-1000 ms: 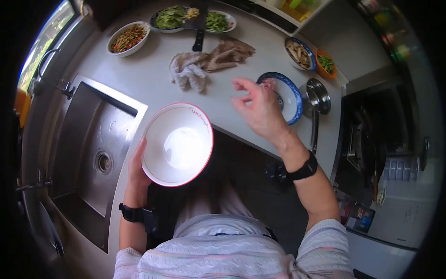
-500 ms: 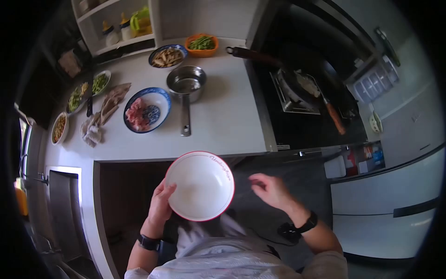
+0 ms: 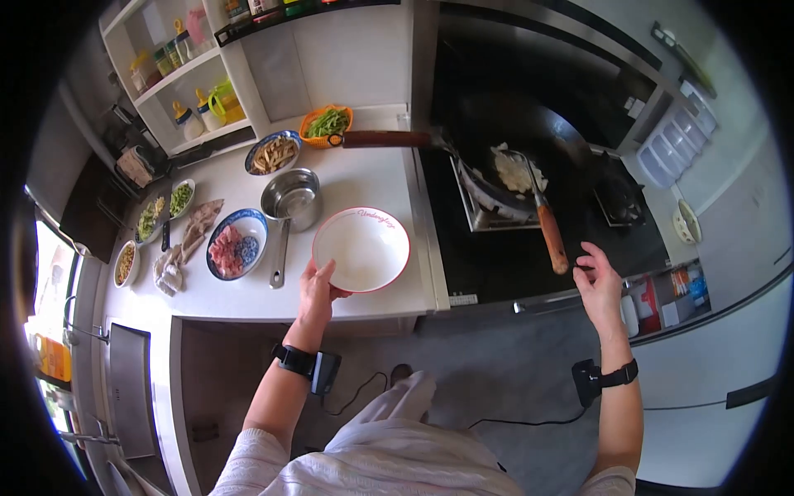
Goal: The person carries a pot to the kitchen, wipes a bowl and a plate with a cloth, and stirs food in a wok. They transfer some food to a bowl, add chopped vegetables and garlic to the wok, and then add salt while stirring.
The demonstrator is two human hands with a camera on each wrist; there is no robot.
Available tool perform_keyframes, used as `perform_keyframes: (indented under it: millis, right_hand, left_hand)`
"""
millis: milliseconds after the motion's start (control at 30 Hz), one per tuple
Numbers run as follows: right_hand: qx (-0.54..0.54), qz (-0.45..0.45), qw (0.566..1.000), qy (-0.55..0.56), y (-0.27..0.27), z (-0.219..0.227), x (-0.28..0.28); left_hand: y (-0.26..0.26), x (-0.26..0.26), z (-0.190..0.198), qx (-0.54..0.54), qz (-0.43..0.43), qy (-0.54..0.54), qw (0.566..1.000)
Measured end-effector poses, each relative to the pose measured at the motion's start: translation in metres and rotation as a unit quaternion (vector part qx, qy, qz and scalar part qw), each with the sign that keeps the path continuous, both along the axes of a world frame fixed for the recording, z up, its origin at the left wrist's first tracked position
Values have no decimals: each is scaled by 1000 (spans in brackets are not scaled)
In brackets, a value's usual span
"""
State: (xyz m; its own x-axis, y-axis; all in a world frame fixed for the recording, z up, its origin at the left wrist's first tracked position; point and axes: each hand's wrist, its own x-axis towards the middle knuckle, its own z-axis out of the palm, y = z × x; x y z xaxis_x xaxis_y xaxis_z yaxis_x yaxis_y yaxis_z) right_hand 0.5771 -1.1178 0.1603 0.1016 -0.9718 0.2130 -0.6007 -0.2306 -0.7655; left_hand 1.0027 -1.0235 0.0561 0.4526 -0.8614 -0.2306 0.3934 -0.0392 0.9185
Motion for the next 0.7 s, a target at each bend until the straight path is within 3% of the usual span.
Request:
perform_keyframes:
  millis: [67, 233, 300, 400, 467, 533, 600, 667, 700]
  right_hand:
    - [-49, 6, 994, 100, -4, 13, 14]
    - [-91, 83, 977, 173, -16, 36, 52]
    - [-203, 146, 920, 303, -19, 44, 61]
    - [-203, 217, 907, 297, -25, 51, 66]
    - [-244, 240, 887, 310, -33, 52, 69]
    - [-260, 249, 877, 318, -39, 59, 69]
    - [-294, 240, 874, 305, -50, 74, 60]
    - [-323, 225, 887, 241, -73, 99, 40]
    - [-294, 232, 913, 159, -87, 111, 30]
  left_hand:
    - [-11, 3, -4, 8, 3, -24, 1000]
    - [-39, 10, -20, 21, 59, -13, 998]
    - [-48, 11, -22, 34, 70, -30, 997]
    - [-58, 8, -31, -4, 99, -27, 995]
    - [-60, 11, -45, 22, 95, -52, 994]
    - [-53, 11, -35, 75, 96, -96, 988]
    - [-49, 5, -45, 80, 139, -50, 986]
    - [-32, -5, -34, 38, 129, -27, 991]
    - [-24, -9, -24, 61, 129, -34, 989]
